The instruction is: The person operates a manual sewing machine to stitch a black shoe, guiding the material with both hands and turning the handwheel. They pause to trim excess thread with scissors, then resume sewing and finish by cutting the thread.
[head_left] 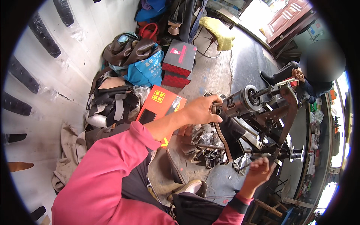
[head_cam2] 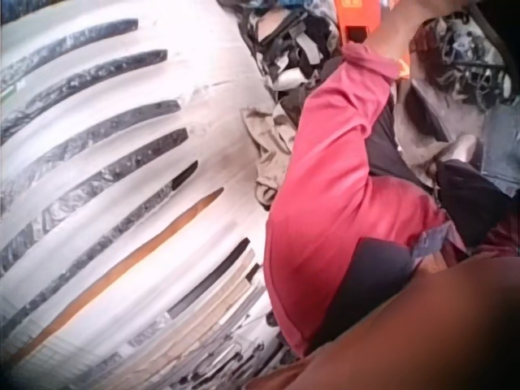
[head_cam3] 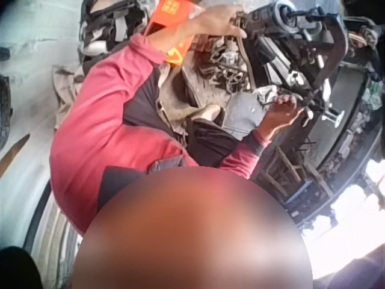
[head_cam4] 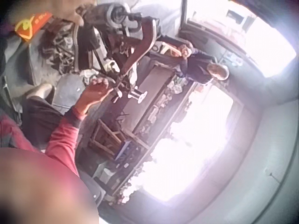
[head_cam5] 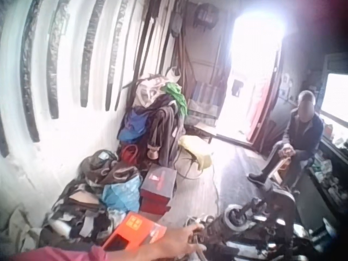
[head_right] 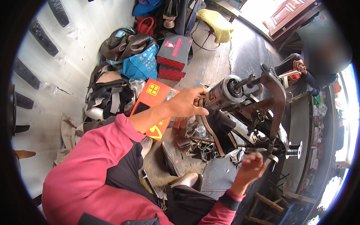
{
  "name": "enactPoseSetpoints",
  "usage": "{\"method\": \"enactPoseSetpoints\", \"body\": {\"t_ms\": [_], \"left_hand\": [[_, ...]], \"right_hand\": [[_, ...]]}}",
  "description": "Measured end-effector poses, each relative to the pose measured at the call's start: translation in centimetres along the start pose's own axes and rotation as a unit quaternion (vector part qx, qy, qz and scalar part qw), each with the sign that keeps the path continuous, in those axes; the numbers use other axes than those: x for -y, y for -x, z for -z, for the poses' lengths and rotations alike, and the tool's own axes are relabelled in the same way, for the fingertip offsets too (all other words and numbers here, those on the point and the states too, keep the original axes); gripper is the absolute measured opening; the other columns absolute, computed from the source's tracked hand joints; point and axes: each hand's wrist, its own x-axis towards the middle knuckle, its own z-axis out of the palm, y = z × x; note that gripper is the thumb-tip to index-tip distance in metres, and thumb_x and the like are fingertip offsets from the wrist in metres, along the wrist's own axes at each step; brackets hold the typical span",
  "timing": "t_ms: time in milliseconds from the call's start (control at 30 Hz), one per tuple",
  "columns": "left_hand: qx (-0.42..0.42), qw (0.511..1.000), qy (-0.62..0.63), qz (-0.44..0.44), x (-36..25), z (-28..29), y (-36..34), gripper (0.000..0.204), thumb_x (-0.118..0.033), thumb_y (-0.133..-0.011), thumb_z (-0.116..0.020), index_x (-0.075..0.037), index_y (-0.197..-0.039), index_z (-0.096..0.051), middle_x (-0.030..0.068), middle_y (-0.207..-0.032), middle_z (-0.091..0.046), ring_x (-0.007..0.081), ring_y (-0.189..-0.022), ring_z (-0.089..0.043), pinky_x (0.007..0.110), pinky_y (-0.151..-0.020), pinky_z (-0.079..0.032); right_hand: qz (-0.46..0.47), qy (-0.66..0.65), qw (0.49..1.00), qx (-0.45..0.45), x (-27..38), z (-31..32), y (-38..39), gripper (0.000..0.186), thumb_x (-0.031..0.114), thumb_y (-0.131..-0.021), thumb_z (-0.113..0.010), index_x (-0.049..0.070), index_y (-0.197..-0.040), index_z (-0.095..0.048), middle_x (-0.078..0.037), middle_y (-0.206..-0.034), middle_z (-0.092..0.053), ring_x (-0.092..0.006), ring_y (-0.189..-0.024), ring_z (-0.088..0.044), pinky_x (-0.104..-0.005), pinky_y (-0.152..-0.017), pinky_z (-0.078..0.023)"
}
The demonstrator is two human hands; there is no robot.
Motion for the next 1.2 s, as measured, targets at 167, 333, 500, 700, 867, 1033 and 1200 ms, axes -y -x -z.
{"method": "enactPoseSetpoints", "body": {"t_ms": [167,333,500,700,867,1033,1200], "left_hand": [[-0.017,0.996,-0.088,-0.029,-1.2,0.2,0.0,0.051,-0.034,-0.084,-0.082,-0.003,-0.119,-0.062,0.0163,-0.095,-0.073,0.0282,-0.082,-0.071,0.04,-0.079,-0.054],[0.012,0.998,-0.041,0.044,-2.2,0.4,0.3,0.058,-0.037,-0.087,-0.077,-0.004,-0.131,-0.061,0.0185,-0.1,-0.074,0.0353,-0.096,-0.072,0.043,-0.087,-0.053],[0.023,0.995,-0.085,0.052,-0.8,-0.4,-0.4,0.058,-0.039,-0.087,-0.075,-0.004,-0.131,-0.058,0.0145,-0.081,-0.071,0.0323,-0.08,-0.07,0.042,-0.074,-0.052],[0.024,0.998,-0.046,0.047,0.0,-0.7,-0.7,0.058,-0.036,-0.085,-0.076,-0.004,-0.129,-0.056,0.0129,-0.078,-0.07,0.0269,-0.074,-0.07,0.038,-0.071,-0.053],[0.048,0.995,0.071,0.052,0.6,-0.8,-0.8,0.053,-0.023,-0.089,-0.077,-0.004,-0.133,-0.055,0.0098,-0.098,-0.074,0.0162,-0.085,-0.068,0.034,-0.078,-0.055],[0.025,0.997,0.075,-0.002,1.3,-0.4,-0.6,0.049,-0.025,-0.088,-0.082,-0.002,-0.123,-0.057,0.0099,-0.11,-0.071,0.0149,-0.098,-0.067,0.034,-0.089,-0.052],[0.024,0.999,0.029,0.014,3.0,0.4,-0.6,0.052,-0.027,-0.082,-0.085,-0.004,-0.121,-0.059,0.008,-0.104,-0.071,0.0143,-0.093,-0.066,0.033,-0.084,-0.053]], "right_hand": [[0.012,0.212,0.977,0.003,-4.8,-5.7,-2.1,0.049,0.022,-0.101,-0.066,0.0,-0.141,-0.048,-0.012,-0.111,-0.067,-0.0165,-0.08,-0.069,-0.0294,-0.065,-0.056],[0.186,0.656,0.726,-0.082,-6.8,0.9,-9.1,0.047,0.019,-0.098,-0.065,-0.001,-0.136,-0.048,-0.013,-0.109,-0.063,-0.0285,-0.102,-0.063,-0.0401,-0.089,-0.051],[0.162,0.779,0.6,-0.081,-12.9,3.9,-11.5,0.032,0.013,-0.099,-0.055,0.001,-0.129,-0.053,-0.013,-0.114,-0.061,-0.0273,-0.108,-0.059,-0.0416,-0.099,-0.044],[0.175,0.838,0.514,0.054,-11.7,-5.8,-9.0,0.035,0.012,-0.097,-0.051,0.004,-0.131,-0.06,-0.018,-0.124,-0.065,-0.0302,-0.113,-0.064,-0.0479,-0.096,-0.049],[0.272,0.79,0.545,0.07,-10.3,-9.5,-7.8,0.02,0.02,-0.095,-0.061,0.009,-0.109,-0.07,-0.021,-0.088,-0.069,-0.0421,-0.087,-0.069,-0.0532,-0.075,-0.055],[0.185,0.749,0.635,-0.044,-8.4,-11.8,-5.1,0.032,0.027,-0.088,-0.075,-0.003,-0.092,-0.068,-0.026,-0.087,-0.068,-0.0485,-0.086,-0.065,-0.0539,-0.08,-0.05],[0.222,0.579,0.779,0.097,-5.0,-14.1,0.0,0.032,0.0,-0.087,-0.07,0.0,-0.118,-0.066,-0.017,-0.103,-0.07,-0.0351,-0.092,-0.069,-0.0413,-0.085,-0.055]]}}
